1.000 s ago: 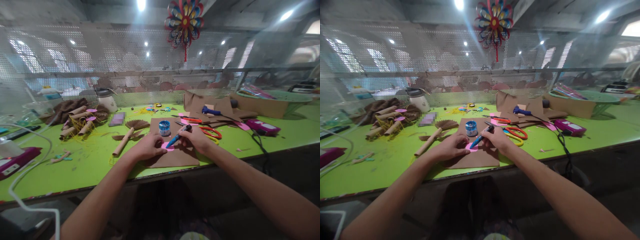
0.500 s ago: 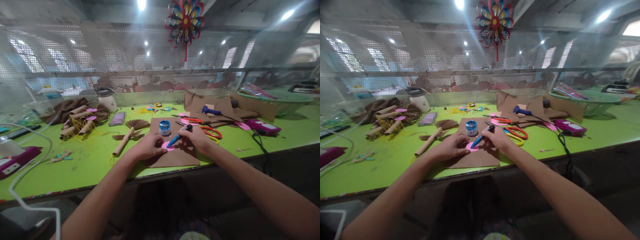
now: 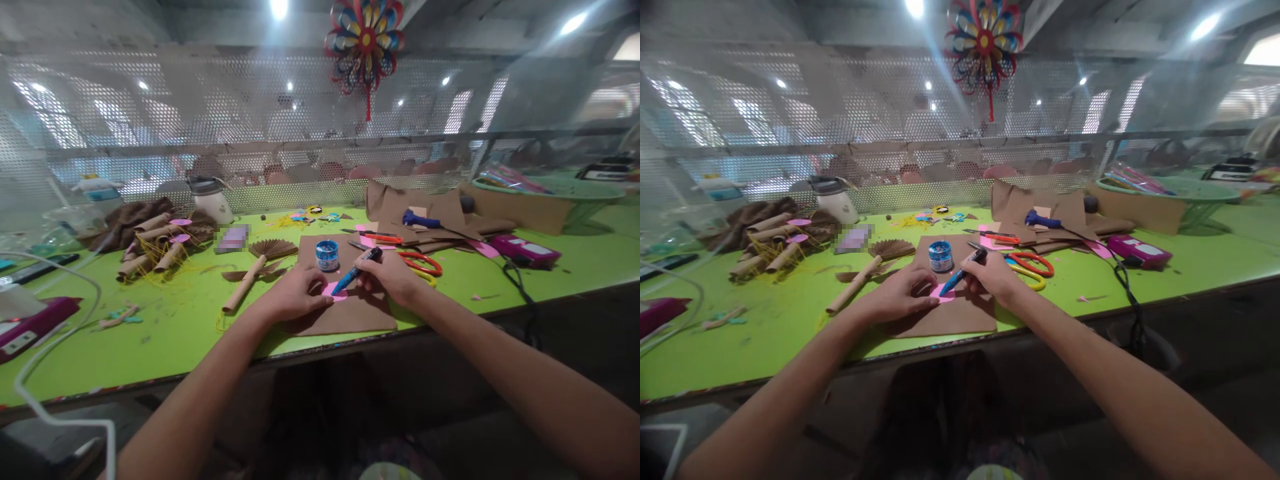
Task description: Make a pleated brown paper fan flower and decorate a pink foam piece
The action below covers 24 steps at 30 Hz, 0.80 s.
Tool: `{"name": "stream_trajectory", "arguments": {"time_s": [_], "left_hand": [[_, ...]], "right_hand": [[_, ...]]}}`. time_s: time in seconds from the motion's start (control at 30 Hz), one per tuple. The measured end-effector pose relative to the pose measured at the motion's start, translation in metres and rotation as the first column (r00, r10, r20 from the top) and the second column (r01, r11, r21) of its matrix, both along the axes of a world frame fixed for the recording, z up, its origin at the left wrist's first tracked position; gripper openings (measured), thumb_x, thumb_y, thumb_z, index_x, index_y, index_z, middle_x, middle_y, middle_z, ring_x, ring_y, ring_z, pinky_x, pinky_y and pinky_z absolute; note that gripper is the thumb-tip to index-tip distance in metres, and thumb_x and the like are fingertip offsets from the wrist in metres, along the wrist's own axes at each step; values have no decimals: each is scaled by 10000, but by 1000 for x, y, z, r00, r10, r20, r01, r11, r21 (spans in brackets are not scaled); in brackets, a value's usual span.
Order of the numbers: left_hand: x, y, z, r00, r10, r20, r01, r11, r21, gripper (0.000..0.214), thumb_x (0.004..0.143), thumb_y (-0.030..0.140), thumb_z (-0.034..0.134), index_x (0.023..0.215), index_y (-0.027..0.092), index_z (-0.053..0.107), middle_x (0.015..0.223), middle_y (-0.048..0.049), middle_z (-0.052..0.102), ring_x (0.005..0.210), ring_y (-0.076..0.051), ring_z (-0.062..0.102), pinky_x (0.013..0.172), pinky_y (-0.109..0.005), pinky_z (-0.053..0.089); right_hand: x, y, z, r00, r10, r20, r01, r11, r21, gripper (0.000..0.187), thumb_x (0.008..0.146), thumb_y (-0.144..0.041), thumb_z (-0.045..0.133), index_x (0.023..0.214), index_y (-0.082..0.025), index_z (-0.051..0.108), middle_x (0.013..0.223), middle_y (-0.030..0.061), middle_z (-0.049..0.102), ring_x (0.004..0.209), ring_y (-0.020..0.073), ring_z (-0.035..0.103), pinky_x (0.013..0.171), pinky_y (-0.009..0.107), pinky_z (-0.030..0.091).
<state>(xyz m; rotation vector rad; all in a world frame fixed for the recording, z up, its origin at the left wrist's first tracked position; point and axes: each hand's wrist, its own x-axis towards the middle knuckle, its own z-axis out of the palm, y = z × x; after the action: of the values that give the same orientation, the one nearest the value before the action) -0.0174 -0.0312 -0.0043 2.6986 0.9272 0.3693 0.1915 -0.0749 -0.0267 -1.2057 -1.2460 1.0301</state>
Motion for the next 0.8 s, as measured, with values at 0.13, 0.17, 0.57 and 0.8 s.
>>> {"name": "stream_trajectory", "arguments": {"time_s": [0.13, 0.17, 0.57, 0.8], "left_hand": [[-1, 3, -4, 1000, -16, 2, 16, 999, 28, 319, 767, 470, 557, 934, 205, 616, 1031, -57, 568, 946, -222, 501, 789, -307, 398], [-1, 3, -4, 1000, -15, 2, 15, 999, 29, 320, 769, 472, 555, 938, 207, 616, 1035, -56, 569, 953, -222, 502, 796, -307, 397], [1, 1, -4, 1000, -8, 13, 7, 1000, 26, 334, 775, 473, 561, 965, 208, 631, 1064, -61, 570, 985, -223, 507, 830, -318, 400], [1, 2, -6, 1000, -2, 11, 1, 999, 39, 331, 775, 475, 560, 937, 198, 643, 1046, -65, 579, 960, -221, 521, 803, -313, 410]], "right_hand": [[-1, -1, 2, 1000, -9, 1, 9, 1000, -15, 146, 715, -269, 575, 625, -157, 549, 488, -9, 585, 368, 71, 464, 369, 175, 360], [-1, -2, 2, 1000, -15, 6, 15, 1000, -22, 152, 714, -270, 575, 619, -155, 546, 491, -5, 589, 369, 71, 465, 368, 175, 359], [0, 1, -1, 999, -34, 38, 34, 999, 9, 171, 717, -274, 585, 607, -148, 548, 482, 1, 588, 370, 79, 484, 364, 179, 356], [1, 0, -2, 999, -28, 18, 28, 1000, 1, 171, 712, -269, 573, 592, -148, 558, 480, 6, 592, 370, 77, 477, 367, 180, 363]]}}
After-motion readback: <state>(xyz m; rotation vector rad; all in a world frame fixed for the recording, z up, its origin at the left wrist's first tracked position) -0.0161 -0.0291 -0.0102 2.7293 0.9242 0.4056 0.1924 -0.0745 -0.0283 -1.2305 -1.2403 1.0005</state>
